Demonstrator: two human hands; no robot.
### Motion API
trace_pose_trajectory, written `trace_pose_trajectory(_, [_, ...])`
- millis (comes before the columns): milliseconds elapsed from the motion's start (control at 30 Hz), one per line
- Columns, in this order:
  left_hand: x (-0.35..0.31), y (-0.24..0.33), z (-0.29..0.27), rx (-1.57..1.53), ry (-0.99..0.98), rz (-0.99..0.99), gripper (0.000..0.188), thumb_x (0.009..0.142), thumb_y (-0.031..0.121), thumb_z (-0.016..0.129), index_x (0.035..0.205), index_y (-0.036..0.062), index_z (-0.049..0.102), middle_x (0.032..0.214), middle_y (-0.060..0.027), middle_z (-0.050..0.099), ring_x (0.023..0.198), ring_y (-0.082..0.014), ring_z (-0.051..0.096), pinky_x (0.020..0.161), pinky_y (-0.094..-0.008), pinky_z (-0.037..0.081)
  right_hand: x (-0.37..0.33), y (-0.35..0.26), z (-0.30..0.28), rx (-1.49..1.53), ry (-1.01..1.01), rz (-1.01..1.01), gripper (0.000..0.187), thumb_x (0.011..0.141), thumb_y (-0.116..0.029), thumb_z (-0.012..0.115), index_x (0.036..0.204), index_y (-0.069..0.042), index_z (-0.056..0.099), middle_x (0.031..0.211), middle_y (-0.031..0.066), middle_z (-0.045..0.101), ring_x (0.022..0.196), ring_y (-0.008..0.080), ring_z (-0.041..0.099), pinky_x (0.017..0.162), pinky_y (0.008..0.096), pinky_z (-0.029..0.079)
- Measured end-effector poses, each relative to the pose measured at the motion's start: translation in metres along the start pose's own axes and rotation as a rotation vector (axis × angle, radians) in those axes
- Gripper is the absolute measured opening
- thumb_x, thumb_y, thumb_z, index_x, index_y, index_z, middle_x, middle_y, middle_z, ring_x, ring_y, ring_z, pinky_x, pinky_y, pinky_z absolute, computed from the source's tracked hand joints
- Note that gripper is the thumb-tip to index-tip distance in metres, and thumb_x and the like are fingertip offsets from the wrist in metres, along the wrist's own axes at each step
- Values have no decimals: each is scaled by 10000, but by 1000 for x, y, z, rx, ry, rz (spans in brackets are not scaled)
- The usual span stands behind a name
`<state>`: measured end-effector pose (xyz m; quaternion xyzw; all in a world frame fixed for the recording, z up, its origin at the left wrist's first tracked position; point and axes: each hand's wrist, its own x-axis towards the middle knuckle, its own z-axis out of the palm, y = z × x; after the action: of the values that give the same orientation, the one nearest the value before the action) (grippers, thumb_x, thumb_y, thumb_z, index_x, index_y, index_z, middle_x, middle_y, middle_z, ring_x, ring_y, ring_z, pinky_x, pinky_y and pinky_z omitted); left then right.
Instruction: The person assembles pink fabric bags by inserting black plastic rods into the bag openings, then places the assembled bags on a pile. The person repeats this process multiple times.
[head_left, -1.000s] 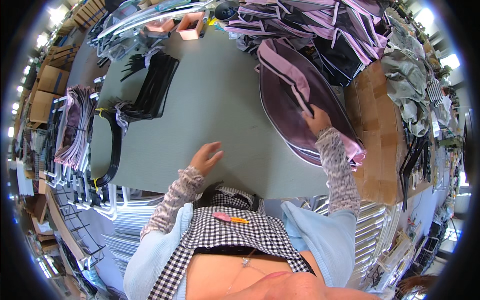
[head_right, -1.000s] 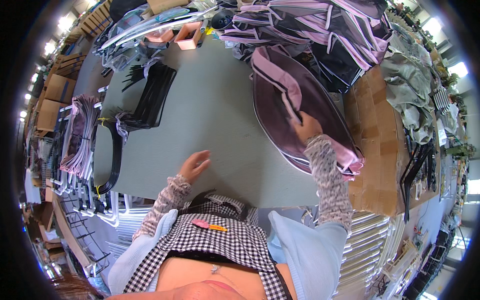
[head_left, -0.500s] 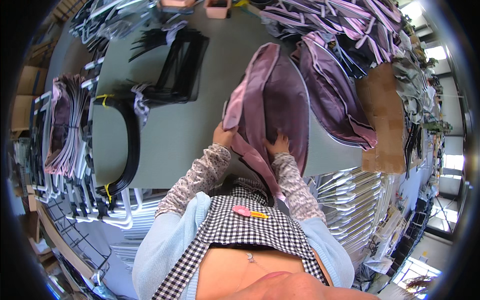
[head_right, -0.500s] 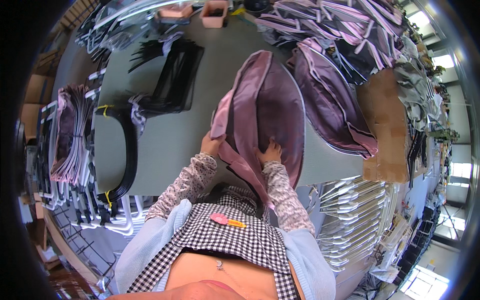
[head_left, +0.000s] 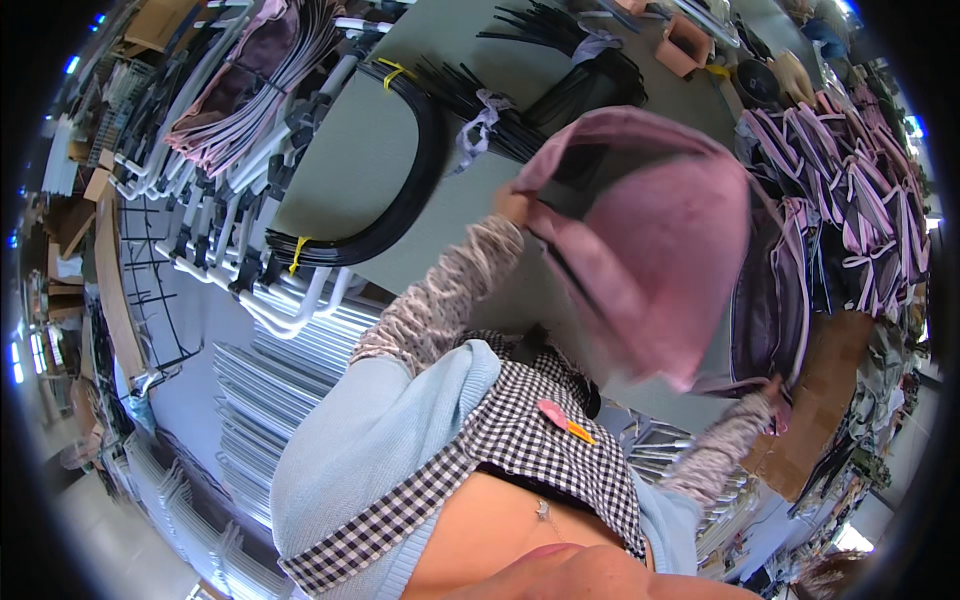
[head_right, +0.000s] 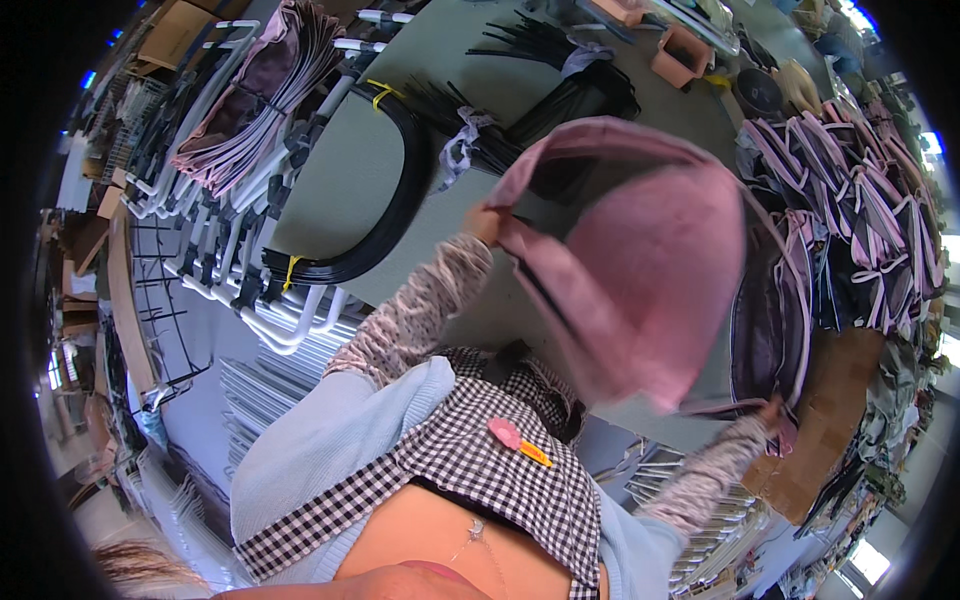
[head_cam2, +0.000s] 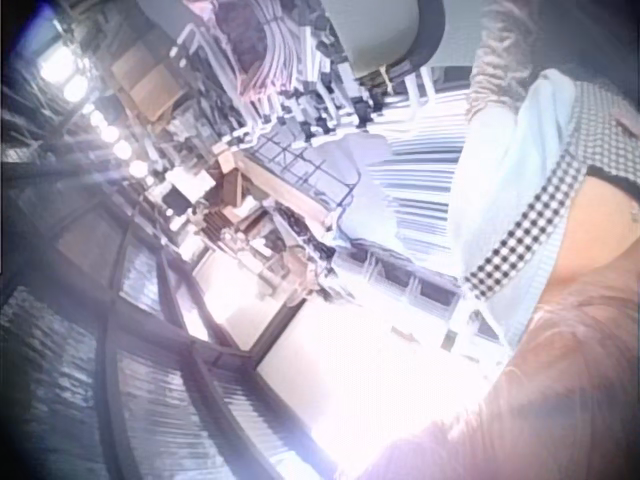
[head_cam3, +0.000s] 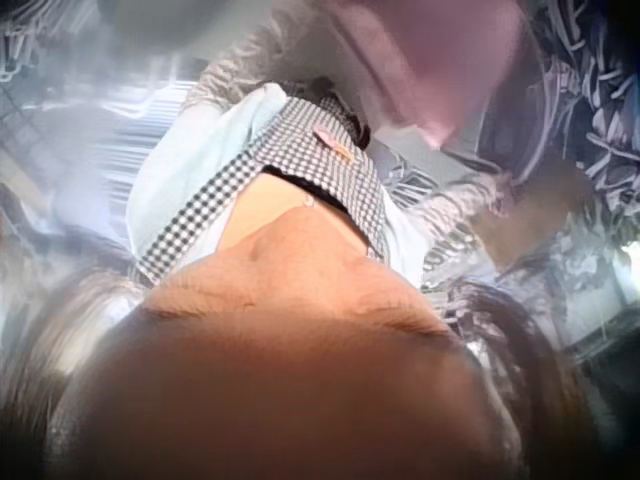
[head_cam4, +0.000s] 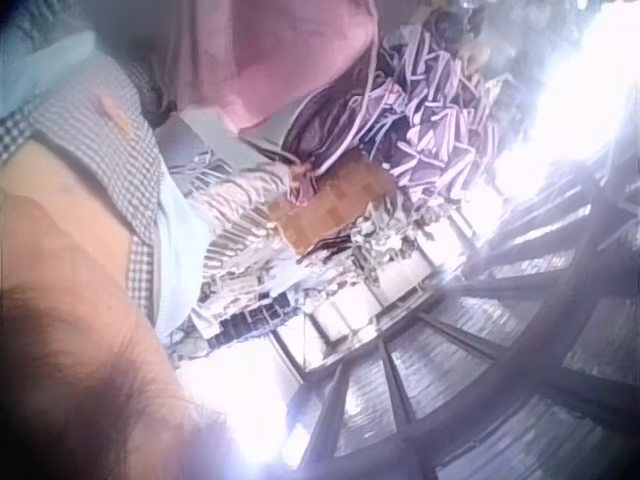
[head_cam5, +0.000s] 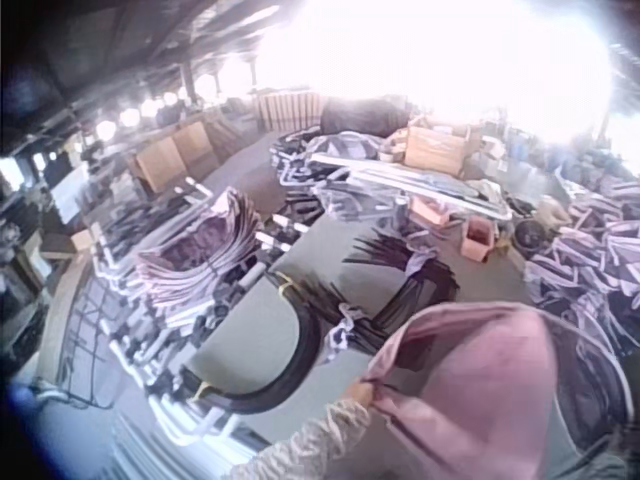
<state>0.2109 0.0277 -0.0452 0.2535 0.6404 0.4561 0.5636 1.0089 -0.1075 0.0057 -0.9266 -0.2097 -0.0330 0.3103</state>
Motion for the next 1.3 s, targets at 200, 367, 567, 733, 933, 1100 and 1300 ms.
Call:
trace_pose_trajectory(200, [13,11,-23,88,-192,-31,385,838,229,686,1186,82,608,971,-64,671,831,-198,663,621,-336,559,-79,-67,47,254,-410,-171,537,820,-406,690,1137,18,597,942,144,663,859,282,600,814,392,494])
trace_pose_trajectory(367, [12,25,-51,297,-167,544,443,883,290,690,1250,70,576,1168,-86,629,1073,-190,599,937,-338,480,-233,-9,90,158,-380,-78,811,699,-325,820,1338,-24,421,1029,122,614,939,247,581,811,414,498])
trace_pose_trajectory(567, [67,-22,-220,1099,551,179,488,927,400,557,1301,87,535,1199,-229,614,1109,-375,586,913,-448,483,-391,-73,-15,533,-529,714,848,712,-484,785,1370,-115,396,1083,60,593,841,213,544,676,446,475])
trace_pose_trajectory(733, [39,-22,-211,1208,574,180,471,909,375,559,1206,13,608,1173,-219,634,1092,-395,593,925,-465,474,-458,-69,3,935,-1021,1059,666,871,-489,637,1338,-49,458,1227,137,603,1124,319,590,914,508,486])
trace_pose_trajectory(933, [16,35,-195,955,507,609,336,920,289,606,1093,10,674,841,-103,683,735,-217,634,663,-353,497,-468,-98,25,1053,-1229,1013,339,869,-262,661,1092,-8,635,963,129,699,860,277,681,771,404,564])
trace_pose_trajectory(1100, [-173,195,-96,577,-184,753,303,994,153,507,1249,19,599,652,40,511,480,-15,383,411,-190,282,-454,-125,6,1207,-1598,1029,143,808,-129,708,893,-15,694,800,92,700,653,249,678,620,386,576])
trace_pose_trajectory(1300, [-279,255,11,1235,-1143,937,357,773,-19,647,1125,36,664,599,-31,559,455,-150,522,406,-294,398,-459,-123,-2,1117,-1314,654,144,772,-71,728,890,-5,679,758,72,683,609,185,658,549,314,556])
